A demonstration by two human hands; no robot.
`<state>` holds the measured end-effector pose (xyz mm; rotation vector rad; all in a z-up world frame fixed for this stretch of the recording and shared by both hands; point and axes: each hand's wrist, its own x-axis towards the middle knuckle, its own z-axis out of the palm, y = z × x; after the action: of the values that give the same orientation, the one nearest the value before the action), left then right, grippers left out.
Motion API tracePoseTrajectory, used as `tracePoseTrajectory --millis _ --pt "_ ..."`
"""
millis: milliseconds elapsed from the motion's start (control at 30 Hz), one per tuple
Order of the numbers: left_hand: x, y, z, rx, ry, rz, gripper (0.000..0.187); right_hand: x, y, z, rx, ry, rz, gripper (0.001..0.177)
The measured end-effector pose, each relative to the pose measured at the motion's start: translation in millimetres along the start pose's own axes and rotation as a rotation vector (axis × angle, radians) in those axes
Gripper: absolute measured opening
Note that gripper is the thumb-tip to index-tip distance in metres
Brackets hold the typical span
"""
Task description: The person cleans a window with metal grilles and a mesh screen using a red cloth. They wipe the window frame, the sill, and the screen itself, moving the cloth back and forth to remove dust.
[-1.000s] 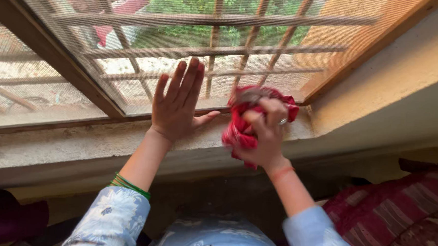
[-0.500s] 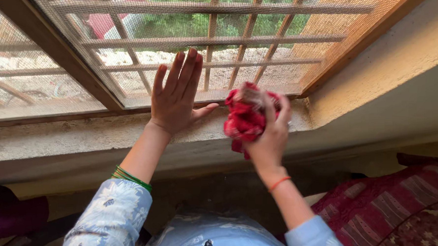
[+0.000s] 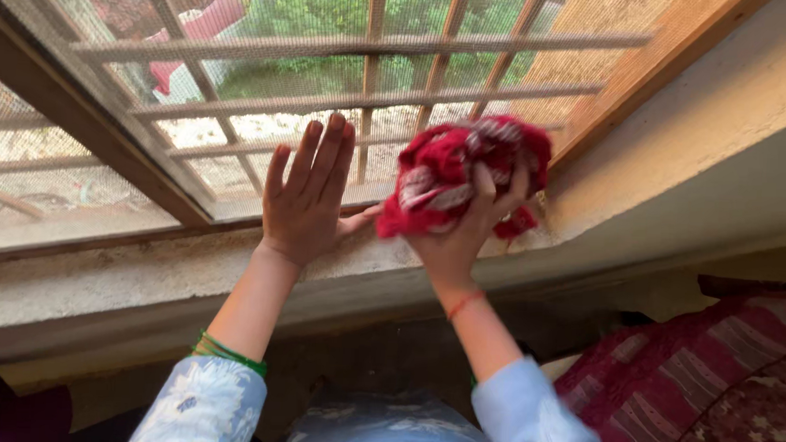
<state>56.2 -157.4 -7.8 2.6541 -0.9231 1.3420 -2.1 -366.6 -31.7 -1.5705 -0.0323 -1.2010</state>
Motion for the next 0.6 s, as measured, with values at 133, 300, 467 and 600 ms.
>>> tracePoseTrajectory --millis 133,300,467,600 --pt "-2.7 -2.9 2.2 -0.005 -0.007 0.013 0.099 5.2 -19.3 -22.9 -0.475 -0.217 -0.17 0.091" --pt "-0.7 -3.0 1.2 -0.034 0.001 0.007 0.1 4.9 -20.1 -28.4 -0.392 -0.031 -0.003 0.115" --pt "-2.3 -2.2 -2.3 -0.016 -0.011 0.002 0.095 -10.0 -37.7 8.9 -0.383 -0.061 0.062 0.104" --pt "1.0 -4.3 -1.6 0.158 -0.072 -0.003 0.081 -23.9 -58.9 29.9 -0.585 -0.398 -0.489 0.05"
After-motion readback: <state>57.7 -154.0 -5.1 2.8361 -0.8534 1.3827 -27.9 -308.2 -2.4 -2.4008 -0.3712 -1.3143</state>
